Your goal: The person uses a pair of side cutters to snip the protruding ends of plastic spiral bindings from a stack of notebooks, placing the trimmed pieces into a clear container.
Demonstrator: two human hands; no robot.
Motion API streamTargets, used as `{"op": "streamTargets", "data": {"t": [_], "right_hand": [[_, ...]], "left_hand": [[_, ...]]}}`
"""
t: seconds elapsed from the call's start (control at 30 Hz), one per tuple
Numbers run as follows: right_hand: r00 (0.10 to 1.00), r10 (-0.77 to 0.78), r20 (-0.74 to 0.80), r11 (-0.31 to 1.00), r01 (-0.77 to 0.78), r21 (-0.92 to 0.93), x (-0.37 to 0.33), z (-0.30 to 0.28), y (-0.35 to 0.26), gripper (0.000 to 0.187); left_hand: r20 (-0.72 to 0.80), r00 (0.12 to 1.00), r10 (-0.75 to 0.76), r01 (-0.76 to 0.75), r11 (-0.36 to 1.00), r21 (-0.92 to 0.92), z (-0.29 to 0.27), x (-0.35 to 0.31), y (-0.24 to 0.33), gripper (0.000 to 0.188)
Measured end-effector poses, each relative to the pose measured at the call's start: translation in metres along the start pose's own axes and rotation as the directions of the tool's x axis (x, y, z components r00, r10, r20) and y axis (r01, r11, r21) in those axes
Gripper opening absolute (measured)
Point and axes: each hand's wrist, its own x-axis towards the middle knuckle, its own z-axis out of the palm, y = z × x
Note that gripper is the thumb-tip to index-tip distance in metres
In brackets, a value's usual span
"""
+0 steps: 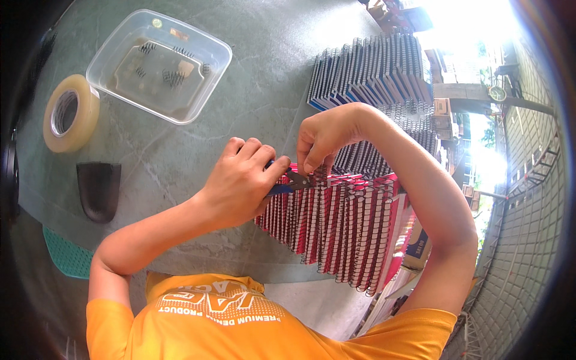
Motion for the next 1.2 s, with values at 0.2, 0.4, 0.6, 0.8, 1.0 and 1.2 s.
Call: {"op": "streamTargets", "data": {"t": [0.2,0.4,0.6,0.8,1.0,1.2], "right_hand": [[1.000,0.013,-0.011,1.000,-0.013,0.010,0.000,-0.001,0.002,0.028],[0.998,-0.055,-0.029,0.998,0.054,-0.043,-0.005,0.002,0.009,0.021],[1.000,-0.009,-0.010,0.999,0.009,0.032,-0.002,-0.001,0.009,0.020],[1.000,0.008,-0.007,0.998,-0.008,0.061,-0.002,0.000,0.005,0.024],[0.997,-0.072,0.011,0.997,0.072,-0.031,0.001,-0.001,0.011,0.023],[0.998,-0.052,0.025,0.998,0.051,0.037,-0.002,-0.001,0.006,0.025]], "left_hand": [[0.184,0.983,-0.028,0.032,0.999,-0.020,0.001,0.003,0.000,0.042],[0.136,0.989,-0.054,0.067,0.994,-0.090,0.003,-0.005,-0.001,0.044],[-0.048,0.999,-0.025,0.028,0.998,0.050,-0.002,0.002,0.002,0.045],[-0.003,1.000,0.000,0.000,0.999,0.042,0.005,0.009,0.006,0.031],[0.117,0.991,-0.058,0.067,0.995,-0.073,0.005,0.005,0.004,0.031],[-0.001,0.999,-0.037,0.037,0.998,-0.044,-0.013,-0.005,0.009,0.044]]}}
